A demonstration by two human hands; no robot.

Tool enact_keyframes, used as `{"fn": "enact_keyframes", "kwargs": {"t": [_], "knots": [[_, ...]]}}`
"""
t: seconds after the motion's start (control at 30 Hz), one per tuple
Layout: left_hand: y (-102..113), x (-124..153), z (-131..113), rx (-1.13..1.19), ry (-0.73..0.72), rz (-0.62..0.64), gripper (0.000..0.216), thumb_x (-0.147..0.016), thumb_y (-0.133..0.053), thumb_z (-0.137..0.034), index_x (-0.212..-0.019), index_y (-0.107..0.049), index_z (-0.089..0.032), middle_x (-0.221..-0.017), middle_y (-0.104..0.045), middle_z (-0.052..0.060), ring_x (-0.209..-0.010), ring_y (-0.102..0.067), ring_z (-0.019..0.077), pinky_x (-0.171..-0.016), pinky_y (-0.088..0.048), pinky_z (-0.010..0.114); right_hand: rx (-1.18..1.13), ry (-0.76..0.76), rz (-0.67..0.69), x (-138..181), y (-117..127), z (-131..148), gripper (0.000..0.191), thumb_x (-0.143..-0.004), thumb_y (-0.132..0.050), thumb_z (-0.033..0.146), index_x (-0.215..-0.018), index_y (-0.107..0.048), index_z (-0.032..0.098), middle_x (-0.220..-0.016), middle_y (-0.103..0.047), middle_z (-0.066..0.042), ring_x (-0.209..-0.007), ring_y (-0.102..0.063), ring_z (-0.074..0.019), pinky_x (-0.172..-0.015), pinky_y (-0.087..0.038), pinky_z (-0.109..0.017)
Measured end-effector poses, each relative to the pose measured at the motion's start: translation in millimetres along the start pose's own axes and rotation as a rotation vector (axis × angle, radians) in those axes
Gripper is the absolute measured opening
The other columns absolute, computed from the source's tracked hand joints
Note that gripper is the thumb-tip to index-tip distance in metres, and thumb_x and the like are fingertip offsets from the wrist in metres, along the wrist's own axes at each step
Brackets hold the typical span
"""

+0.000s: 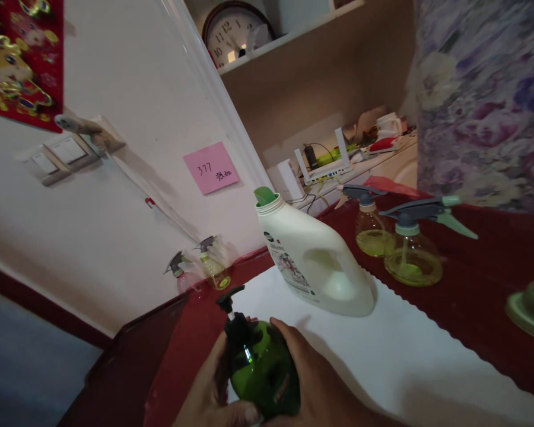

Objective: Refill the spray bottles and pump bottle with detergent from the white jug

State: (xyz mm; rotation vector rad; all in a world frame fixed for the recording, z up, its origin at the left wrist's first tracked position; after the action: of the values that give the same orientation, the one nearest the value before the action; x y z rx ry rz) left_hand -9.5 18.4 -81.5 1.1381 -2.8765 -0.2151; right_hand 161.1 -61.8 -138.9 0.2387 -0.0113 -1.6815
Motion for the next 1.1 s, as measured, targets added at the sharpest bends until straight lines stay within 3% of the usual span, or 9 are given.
{"fn": "enact_keyframes", "kwargs": {"t": [0.13, 0.23, 0.37, 0.5, 0.7, 0.87, 1.0, 1.1], "knots": [[3, 1, -6, 0.108, 0.02, 0.0, 0.096, -0.062, -0.092, -0.053, -0.147, -0.052, -0.031, -0.152, -0.052, 0.011, -0.143, -0.042, 0.042, -0.119, -0.03, 0.055, 0.04, -0.011, 0.018, 0, 1, -2, 0.116, -0.058, -0.088, 0.039, -0.157, -0.031, 0.017, -0.154, -0.043, -0.02, -0.139, -0.046, -0.0373, -0.114, -0.041, -0.052], [8, 2, -15, 0.215, 0.029, -0.02, 0.077, -0.075, -0.08, -0.058, -0.143, -0.058, -0.03, -0.157, -0.048, 0.01, -0.147, -0.038, 0.0411, -0.121, -0.026, 0.056, 0.111, 0.08, 0.049, 2, 0, -5, 0.105, -0.066, -0.083, 0.041, -0.156, -0.035, 0.017, -0.155, -0.042, -0.02, -0.141, -0.044, -0.0382, -0.116, -0.039, -0.052], [11, 5, -20, 0.215, 0.05, -0.047, 0.056, -0.078, -0.077, -0.058, -0.124, -0.074, -0.026, -0.153, -0.053, 0.01, -0.149, -0.035, 0.0407, -0.123, -0.023, 0.055, 0.19, 0.151, 0.049, 2, -6, -12, 0.092, -0.073, -0.078, 0.041, -0.154, -0.042, 0.019, -0.153, -0.047, -0.019, -0.138, -0.047, -0.0394, -0.112, -0.045, -0.051], [12, 5, -17, 0.2, 0.009, -0.064, 0.043, -0.076, -0.081, -0.054, -0.109, -0.08, -0.025, -0.142, -0.063, 0.012, -0.145, -0.04, 0.04, -0.119, -0.031, 0.054, 0.205, 0.139, 0.086, 2, -8, -15, 0.088, -0.074, -0.074, 0.038, -0.154, -0.042, 0.017, -0.152, -0.047, -0.019, -0.138, -0.048, -0.0386, -0.113, -0.044, -0.054], [11, -3, -3, 0.247, -0.095, -0.147, 0.053, -0.055, -0.094, -0.054, -0.095, -0.075, -0.027, -0.116, -0.069, 0.008, -0.13, -0.052, 0.0357, -0.102, -0.046, 0.042, 0.158, 0.1, 0.106, 3, -6, -10, 0.084, -0.077, -0.072, 0.038, -0.152, -0.043, 0.017, -0.152, -0.047, -0.02, -0.136, -0.051, -0.0352, -0.113, -0.044, -0.051], [7, -2, -1, 0.3, -0.042, -0.107, 0.058, -0.053, -0.097, -0.051, -0.099, -0.067, -0.028, -0.125, -0.064, 0.005, -0.112, -0.061, 0.0284, -0.089, -0.051, 0.036, 0.143, 0.052, 0.107, 1, -6, -7, 0.089, -0.072, -0.077, 0.038, -0.151, -0.043, 0.017, -0.15, -0.049, -0.021, -0.135, -0.052, -0.0346, -0.113, -0.043, -0.051], [4, 2, -14, 0.321, 0.032, -0.023, 0.068, -0.067, -0.089, -0.052, -0.127, -0.066, -0.03, -0.137, -0.064, 0.011, -0.125, -0.059, 0.0339, -0.103, -0.047, 0.045, 0.142, 0.086, 0.096, 3, -4, -8, 0.091, -0.073, -0.076, 0.038, -0.153, -0.04, 0.017, -0.151, -0.047, -0.021, -0.135, -0.051, -0.0356, -0.112, -0.044, -0.052], [5, 5, -25, 0.301, 0.045, -0.037, 0.053, -0.076, -0.083, -0.045, -0.125, -0.071, -0.027, -0.133, -0.069, 0.012, -0.129, -0.059, 0.037, -0.111, -0.041, 0.052, 0.145, 0.113, 0.077, 3, -2, -13, 0.099, -0.07, -0.08, 0.042, -0.156, -0.037, 0.018, -0.154, -0.044, -0.021, -0.139, -0.047, -0.0379, -0.113, -0.041, -0.055]]}}
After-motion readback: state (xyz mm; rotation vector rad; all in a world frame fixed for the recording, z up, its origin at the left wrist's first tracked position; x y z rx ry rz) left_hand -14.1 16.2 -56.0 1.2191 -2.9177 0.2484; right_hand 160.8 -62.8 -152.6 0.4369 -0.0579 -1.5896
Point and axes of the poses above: each hand's wrist, its own x-axis away from the middle knuckle, its own y-axis out of the back of the hand, z = x × y, the point moved 2 cm from there along -x, towards the middle knuckle
